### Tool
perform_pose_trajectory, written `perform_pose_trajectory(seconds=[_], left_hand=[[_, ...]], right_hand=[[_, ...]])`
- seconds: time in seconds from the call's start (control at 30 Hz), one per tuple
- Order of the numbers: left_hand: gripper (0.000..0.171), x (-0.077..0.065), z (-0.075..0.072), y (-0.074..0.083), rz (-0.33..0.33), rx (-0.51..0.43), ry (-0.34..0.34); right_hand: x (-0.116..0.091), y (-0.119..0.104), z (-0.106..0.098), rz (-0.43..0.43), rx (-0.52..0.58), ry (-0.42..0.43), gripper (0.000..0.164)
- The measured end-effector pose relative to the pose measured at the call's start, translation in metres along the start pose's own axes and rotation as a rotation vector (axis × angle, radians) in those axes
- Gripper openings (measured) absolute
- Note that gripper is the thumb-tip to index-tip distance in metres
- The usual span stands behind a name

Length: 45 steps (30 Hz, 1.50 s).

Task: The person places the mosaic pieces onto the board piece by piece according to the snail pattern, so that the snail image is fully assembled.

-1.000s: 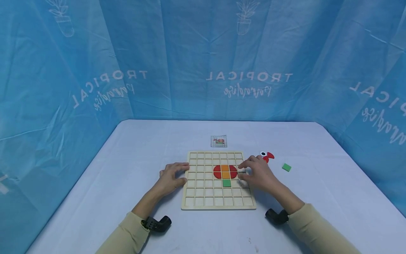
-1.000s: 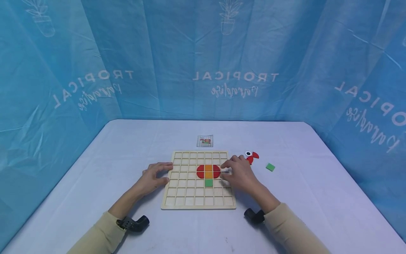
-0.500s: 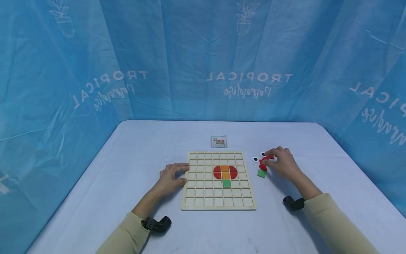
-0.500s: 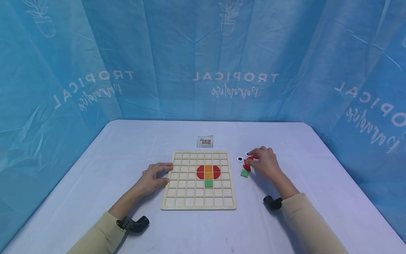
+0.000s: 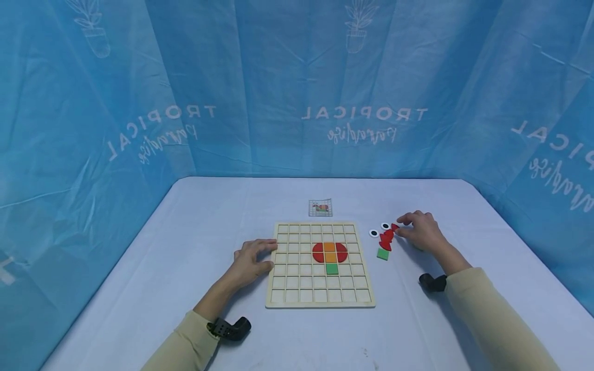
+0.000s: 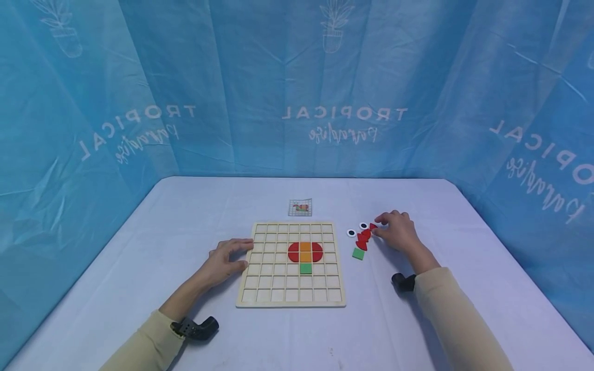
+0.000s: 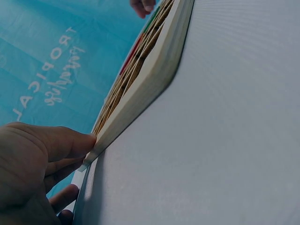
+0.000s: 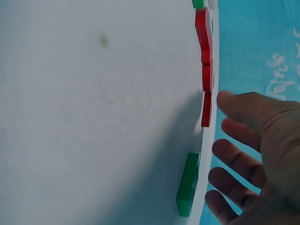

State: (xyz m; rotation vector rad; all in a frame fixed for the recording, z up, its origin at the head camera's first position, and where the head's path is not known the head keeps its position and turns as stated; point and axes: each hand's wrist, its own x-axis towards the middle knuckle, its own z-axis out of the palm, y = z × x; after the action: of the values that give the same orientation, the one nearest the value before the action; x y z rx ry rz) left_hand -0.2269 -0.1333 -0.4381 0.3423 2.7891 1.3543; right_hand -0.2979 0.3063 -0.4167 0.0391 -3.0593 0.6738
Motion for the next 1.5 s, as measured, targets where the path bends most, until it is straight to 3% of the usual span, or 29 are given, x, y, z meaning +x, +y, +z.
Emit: perform_pose_trajectory(seconds=[1.0,1.3,1.5], left_hand=[[0.043,0.001,0.001,0.0,-0.018,0.022,0.003],[0.043,0.002,0.001,0.001,-0.016,0.015,-0.002],[0.043,0.001,0.001,0.0,-0.016,0.023,-0.004]], right_hand=[[0.014,0.006,0.008,0.031,-0.01,-0.038,0.037],[0.007,0.003,0.002,0.043,0.035,-0.028,0.043],[-0.008,-0.009,-0.001,-0.035,0.04,0.016,0.04]])
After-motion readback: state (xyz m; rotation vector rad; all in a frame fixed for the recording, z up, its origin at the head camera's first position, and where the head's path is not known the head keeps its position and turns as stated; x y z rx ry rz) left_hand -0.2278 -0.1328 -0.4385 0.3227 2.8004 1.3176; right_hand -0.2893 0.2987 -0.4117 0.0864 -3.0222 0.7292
